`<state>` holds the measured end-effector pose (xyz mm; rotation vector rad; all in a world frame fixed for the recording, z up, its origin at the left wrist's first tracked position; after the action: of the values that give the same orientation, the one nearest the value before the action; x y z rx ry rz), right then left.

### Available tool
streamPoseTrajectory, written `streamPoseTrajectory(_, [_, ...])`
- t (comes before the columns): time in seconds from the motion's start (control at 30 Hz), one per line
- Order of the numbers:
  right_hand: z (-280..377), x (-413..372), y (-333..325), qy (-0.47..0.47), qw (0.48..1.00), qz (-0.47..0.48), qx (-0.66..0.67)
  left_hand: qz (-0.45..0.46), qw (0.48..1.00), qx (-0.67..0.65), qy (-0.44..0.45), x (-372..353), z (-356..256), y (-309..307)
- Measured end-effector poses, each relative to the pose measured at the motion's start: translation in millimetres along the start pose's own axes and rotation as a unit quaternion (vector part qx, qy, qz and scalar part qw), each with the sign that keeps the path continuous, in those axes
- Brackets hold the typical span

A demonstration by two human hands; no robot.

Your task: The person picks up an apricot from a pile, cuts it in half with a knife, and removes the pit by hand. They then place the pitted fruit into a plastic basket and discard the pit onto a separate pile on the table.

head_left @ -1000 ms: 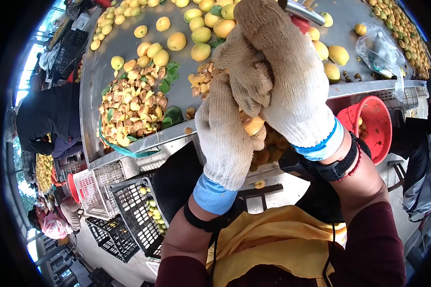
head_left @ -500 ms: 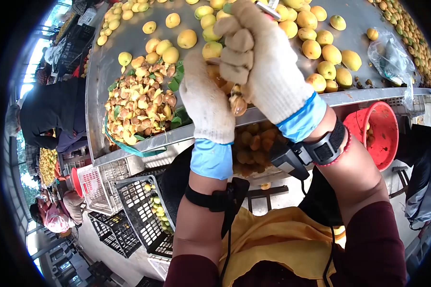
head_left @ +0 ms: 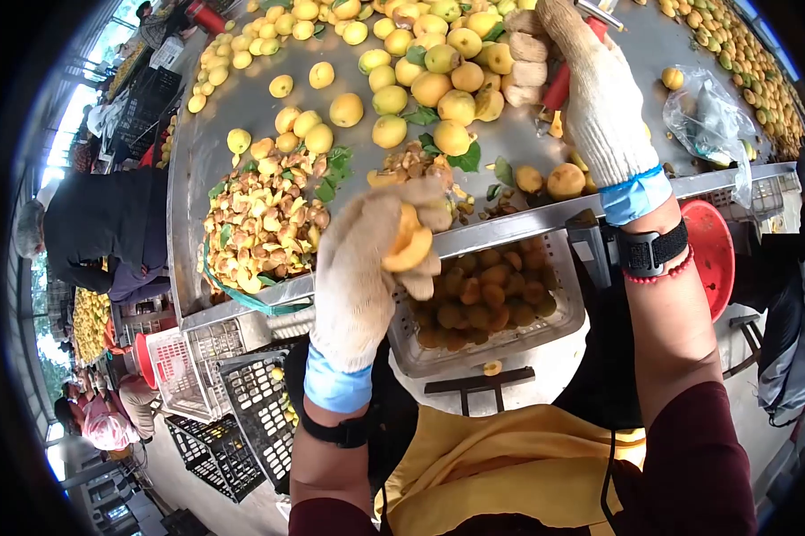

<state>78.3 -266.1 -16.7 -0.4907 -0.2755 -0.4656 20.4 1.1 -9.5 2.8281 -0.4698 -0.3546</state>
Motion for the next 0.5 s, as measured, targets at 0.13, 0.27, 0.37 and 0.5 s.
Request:
streamPoseTrajectory(0.13, [-6.1, 2.1, -40.8, 0.108, 0.927, -0.036, 0.357, 0.133, 0.96, 0.246, -0.004, -29.8, 31.3, 0.6])
streamPoseTrajectory(0.27, [-16.6, 0.9, -83.7, 0.123, 0.912, -0.064, 0.386, 0.196, 0.839, 0.5, -0.088, -36.6, 13.2, 13.0])
streamPoseTrajectory(0.37, [-20.9, -1.9, -101.3, 0.127, 0.916, -0.085, 0.37, 0.143, 0.874, 0.454, -0.099, -12.6, -21.7, 56.4])
streamPoseTrajectory(0.5, [-14.8, -3.0, -109.4, 0.17, 0.91, -0.085, 0.369, 0.086, 0.882, 0.453, 0.094, 87.7, -2.4, 115.6])
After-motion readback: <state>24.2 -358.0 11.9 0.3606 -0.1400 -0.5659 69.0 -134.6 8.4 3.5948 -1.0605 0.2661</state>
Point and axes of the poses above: each hand's wrist, its own x-axis towards the middle knuckle, its own y-axis out of the palm, z = x × y, the point moved 1 cm from there along x, towards the middle knuckle, and after that the axes turned 1 degree about y, right-handed, at the moved point
